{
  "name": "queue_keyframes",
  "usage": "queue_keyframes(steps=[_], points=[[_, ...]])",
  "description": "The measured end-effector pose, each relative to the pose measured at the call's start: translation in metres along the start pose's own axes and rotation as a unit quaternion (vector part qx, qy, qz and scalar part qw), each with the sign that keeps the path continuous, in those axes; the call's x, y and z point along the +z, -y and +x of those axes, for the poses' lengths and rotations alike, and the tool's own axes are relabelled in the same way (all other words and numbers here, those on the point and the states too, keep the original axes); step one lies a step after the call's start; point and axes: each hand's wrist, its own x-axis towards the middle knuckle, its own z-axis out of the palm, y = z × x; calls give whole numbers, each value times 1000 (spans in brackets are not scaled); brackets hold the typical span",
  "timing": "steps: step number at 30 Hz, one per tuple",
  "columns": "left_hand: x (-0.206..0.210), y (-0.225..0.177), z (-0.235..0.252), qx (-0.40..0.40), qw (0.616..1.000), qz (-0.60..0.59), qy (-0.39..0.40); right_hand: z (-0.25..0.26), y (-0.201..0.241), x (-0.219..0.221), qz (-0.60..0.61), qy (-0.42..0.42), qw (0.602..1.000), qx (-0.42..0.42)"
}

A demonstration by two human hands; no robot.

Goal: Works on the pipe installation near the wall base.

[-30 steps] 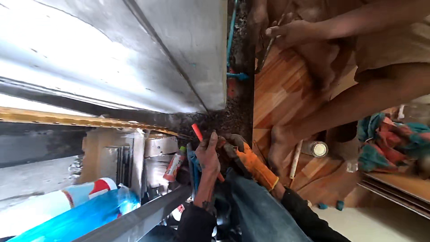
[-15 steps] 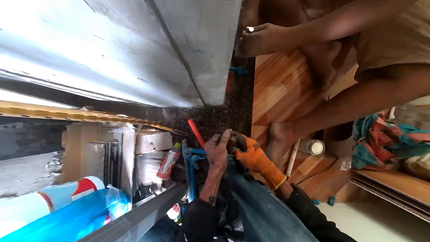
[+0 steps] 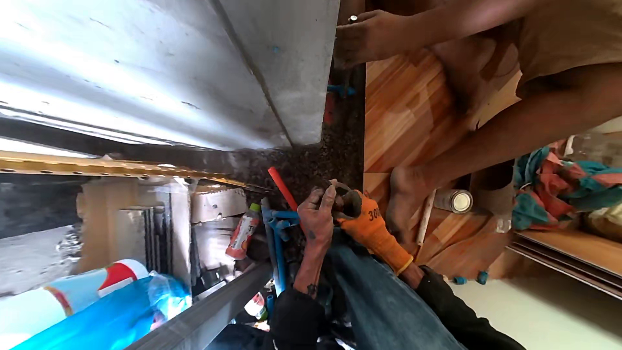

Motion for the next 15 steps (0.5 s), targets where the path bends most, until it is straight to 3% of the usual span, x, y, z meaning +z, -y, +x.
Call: queue_keyframes(steps=[2, 6, 10, 15], points=[[-1, 2, 2, 6, 1000, -20, 5, 0, -4, 2, 12, -12, 1000, 2], [-1, 3, 1, 11, 1000, -14, 13, 2, -13, -3, 14, 74, 997, -32], [0, 9, 1, -2, 999, -33, 16, 6, -10, -17, 29, 126, 992, -1], [-2, 3, 7, -63, 994, -73, 60, 8, -21, -13, 117, 84, 989, 11]])
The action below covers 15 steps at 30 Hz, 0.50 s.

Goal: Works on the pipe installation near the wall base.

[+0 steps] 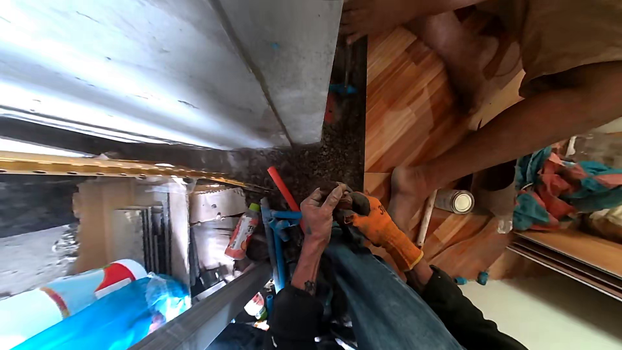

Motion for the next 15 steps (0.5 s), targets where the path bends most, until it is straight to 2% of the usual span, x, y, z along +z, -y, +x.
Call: queue_keyframes(steps=[3, 6, 8, 11, 13, 15], points=[[2, 4, 2, 5, 1000, -4, 2, 0, 5, 5, -14, -54, 998, 38], [5, 7, 2, 10, 1000, -4, -4, 1, 6, 7, -13, -71, 995, 75], [7, 6, 3, 17, 1000, 13, -20, 0, 1, 6, 9, -51, 997, 51], [5, 5, 3, 35, 998, 41, -32, -6, -5, -4, 28, 23, 999, 1], [7, 5, 4, 44, 997, 48, -31, -6, -7, -5, 28, 15, 1000, 1], [9, 4, 3, 42, 998, 48, -27, -4, -6, 1, 18, -30, 999, 14]])
